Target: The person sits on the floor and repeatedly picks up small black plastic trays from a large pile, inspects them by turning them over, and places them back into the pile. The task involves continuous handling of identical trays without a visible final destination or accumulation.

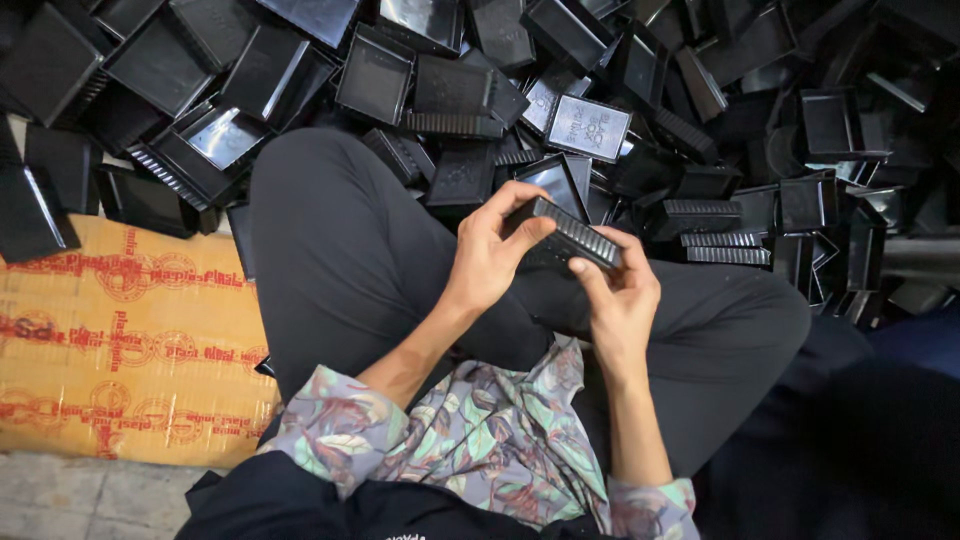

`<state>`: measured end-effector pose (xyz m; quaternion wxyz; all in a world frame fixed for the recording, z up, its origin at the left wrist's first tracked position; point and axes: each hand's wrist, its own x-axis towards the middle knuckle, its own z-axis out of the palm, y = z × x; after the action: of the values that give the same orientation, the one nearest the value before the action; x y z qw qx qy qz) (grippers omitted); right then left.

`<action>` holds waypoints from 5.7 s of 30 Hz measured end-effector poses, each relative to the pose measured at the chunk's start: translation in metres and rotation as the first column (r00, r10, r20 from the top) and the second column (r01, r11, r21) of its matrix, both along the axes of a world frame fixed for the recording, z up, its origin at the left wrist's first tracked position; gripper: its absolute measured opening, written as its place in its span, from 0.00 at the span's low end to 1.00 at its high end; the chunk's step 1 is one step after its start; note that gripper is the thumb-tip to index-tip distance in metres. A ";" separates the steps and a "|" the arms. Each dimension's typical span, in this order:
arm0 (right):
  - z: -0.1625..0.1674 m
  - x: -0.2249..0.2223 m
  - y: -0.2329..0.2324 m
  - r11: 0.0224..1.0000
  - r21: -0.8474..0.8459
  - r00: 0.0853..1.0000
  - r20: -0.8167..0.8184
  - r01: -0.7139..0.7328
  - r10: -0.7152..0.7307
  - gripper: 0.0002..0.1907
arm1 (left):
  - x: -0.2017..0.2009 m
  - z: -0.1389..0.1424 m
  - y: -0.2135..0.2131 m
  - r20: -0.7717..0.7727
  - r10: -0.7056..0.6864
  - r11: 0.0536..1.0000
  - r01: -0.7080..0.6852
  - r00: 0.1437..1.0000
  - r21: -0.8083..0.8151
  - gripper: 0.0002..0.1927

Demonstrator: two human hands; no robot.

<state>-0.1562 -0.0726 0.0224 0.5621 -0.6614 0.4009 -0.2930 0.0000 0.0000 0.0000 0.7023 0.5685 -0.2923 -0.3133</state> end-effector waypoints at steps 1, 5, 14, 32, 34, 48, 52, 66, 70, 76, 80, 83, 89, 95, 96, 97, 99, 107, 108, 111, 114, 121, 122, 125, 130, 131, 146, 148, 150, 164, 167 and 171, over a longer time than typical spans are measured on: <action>-0.003 0.002 -0.001 1.000 0.024 1.000 -0.015 0.018 -0.018 0.19 | -0.001 -0.005 -0.001 0.013 0.034 0.999 -0.034 0.999 0.002 0.14; 0.002 0.001 -0.014 0.993 0.068 0.988 -0.114 -0.096 0.103 0.17 | -0.004 -0.023 -0.008 -0.195 0.039 0.995 -0.021 0.980 0.094 0.12; 0.007 0.074 -0.125 0.655 -0.643 0.911 -0.362 -0.397 0.197 0.33 | -0.059 -0.035 0.019 0.300 -0.620 0.748 0.430 0.725 0.506 0.23; 0.047 0.054 -0.155 0.726 -0.533 0.889 -0.383 -0.434 0.249 0.08 | 0.029 0.010 0.011 -0.695 -0.252 0.948 0.026 0.673 -0.318 0.31; 0.021 0.053 -0.228 0.723 -0.613 0.894 -0.449 -0.317 0.011 0.08 | 0.027 0.010 0.011 -0.719 -0.249 0.950 0.017 0.649 -0.313 0.30; -0.061 0.020 -0.297 0.915 -0.323 0.875 -0.480 -0.241 0.061 0.19 | 0.019 -0.010 0.001 -0.720 -0.203 0.966 0.015 0.664 -0.258 0.32; -0.052 0.020 -0.283 0.953 -0.265 0.870 -0.493 -0.148 -0.002 0.18 | 0.019 -0.012 0.002 -0.665 -0.185 0.959 -0.013 0.724 -0.282 0.30; -0.038 0.067 -0.269 0.755 -0.580 0.589 -0.738 -0.306 -0.329 0.35 | 0.012 -0.018 0.001 -0.542 -0.089 0.985 -0.005 0.836 -0.170 0.27; -0.046 0.061 -0.270 0.733 -0.609 0.583 -0.727 -0.305 -0.362 0.40 | 0.010 -0.018 0.002 -0.555 -0.092 0.985 -0.007 0.827 -0.174 0.27; -0.041 0.064 -0.272 0.643 -0.678 0.614 -0.689 -0.356 -0.386 0.37 | 0.007 -0.015 0.000 -0.569 -0.105 0.989 0.024 0.816 -0.148 0.27; 0.019 0.065 -0.223 0.714 -0.697 0.764 -0.497 -0.069 -0.411 0.26 | 0.011 -0.013 0.000 -0.609 -0.038 0.993 -0.036 0.793 -0.109 0.26; 0.062 0.060 -0.136 0.787 -0.599 0.967 -0.254 -0.149 -0.011 0.16 | 0.009 -0.012 -0.001 -0.652 0.013 0.988 -0.108 0.758 -0.107 0.26; 0.062 0.061 0.006 0.911 -0.205 0.896 -0.348 -0.358 0.274 0.24 | 0.001 -0.018 -0.001 -0.652 0.014 0.956 -0.200 0.758 -0.213 0.24; 0.055 0.073 0.024 0.879 -0.326 0.918 -0.310 -0.348 0.248 0.24 | -0.003 -0.027 -0.003 -0.686 0.092 0.960 -0.248 0.722 -0.132 0.23; 0.055 0.074 0.027 0.884 -0.328 0.918 -0.328 -0.334 0.225 0.24 | -0.004 -0.028 -0.004 -0.659 0.118 0.957 -0.263 0.743 -0.126 0.23; 0.053 0.074 0.030 0.889 -0.328 0.916 -0.345 -0.321 0.203 0.24 | -0.004 -0.028 -0.004 -0.669 0.130 0.945 -0.296 0.732 -0.141 0.22; 0.051 0.073 0.036 0.778 -0.399 0.866 -0.338 -0.486 0.368 0.29 | -0.003 -0.027 -0.005 -0.686 0.158 0.918 -0.362 0.710 -0.163 0.20; 0.058 0.031 0.015 0.944 -0.226 0.969 -0.113 -0.241 0.221 0.25 | 0.018 0.004 0.014 -0.580 -0.206 0.948 0.014 0.788 -0.318 0.19; 0.061 0.024 0.008 0.962 -0.196 0.981 -0.077 -0.189 0.177 0.23 | 0.020 0.007 0.016 -0.511 -0.248 0.955 0.119 0.823 -0.271 0.20; 0.059 0.011 -0.002 0.983 -0.153 0.995 -0.016 -0.101 0.099 0.20 | 0.018 0.012 0.017 -0.205 -0.220 0.942 0.154 0.954 -0.297 0.19; 0.048 0.009 0.000 0.992 -0.114 0.998 -0.018 -0.056 0.054 0.16 | 0.011 0.009 0.017 -0.158 -0.113 0.982 0.086 0.981 -0.166 0.15; 0.051 0.000 -0.026 0.957 0.205 0.974 -0.056 -0.205 0.220 0.20 | 0.010 -0.011 0.026 0.102 -0.148 0.962 0.120 0.984 0.244 0.16; 0.053 0.001 -0.035 0.973 0.068 0.962 -0.146 -0.222 0.230 0.17 | 0.006 -0.013 0.029 0.165 -0.280 0.928 0.222 0.946 0.300 0.16; 0.051 0.017 -0.069 0.906 -0.281 0.891 -0.416 -0.316 0.182 0.14 | -0.011 -0.016 0.034 0.346 -0.508 0.834 0.349 0.789 0.429 0.15; 0.002 0.084 -0.120 0.385 -0.673 0.775 -0.565 -0.631 0.283 0.30 | -0.018 -0.014 0.035 0.452 -0.560 0.821 0.389 0.694 0.418 0.13; -0.007 0.092 -0.128 0.423 -0.627 0.753 -0.595 -0.654 0.282 0.32 | -0.014 -0.013 0.036 0.463 -0.547 0.832 0.389 0.698 0.397 0.13; 0.056 0.055 -0.067 0.812 -0.235 0.837 -0.280 -0.535 0.470 0.13 | 0.006 -0.004 -0.012 -0.424 -0.200 0.961 0.092 0.883 -0.261 0.38; 0.062 0.050 -0.080 0.703 -0.261 0.740 -0.379 -0.662 0.556 0.12 | 0.005 -0.005 -0.015 -0.651 -0.257 0.955 0.083 0.714 -0.285 0.36; 0.054 0.048 -0.129 0.692 -0.541 0.878 -0.308 -0.478 0.366 0.04 | 0.005 -0.006 -0.014 -0.747 -0.221 0.969 0.052 0.627 -0.242 0.34; -0.003 0.016 -0.232 0.964 -0.261 0.988 -0.155 -0.053 0.013 0.10 | 0.005 -0.017 -0.012 -0.741 -0.257 0.954 0.041 0.620 -0.296 0.34; 0.027 0.025 -0.149 0.869 0.326 0.878 0.426 -0.373 0.218 0.07 | 0.007 -0.019 -0.012 -0.775 -0.247 0.955 0.012 0.582 -0.295 0.33; 0.035 0.049 -0.063 0.733 0.603 0.941 0.299 -0.316 0.159 0.20 | 0.008 -0.019 -0.011 -0.892 -0.308 0.937 -0.058 0.331 -0.345 0.32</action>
<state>-0.1072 -0.1354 0.0571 0.8291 -0.4365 0.3214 -0.1368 0.0081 -0.0109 -0.0187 0.7956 0.1403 0.0744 -0.5846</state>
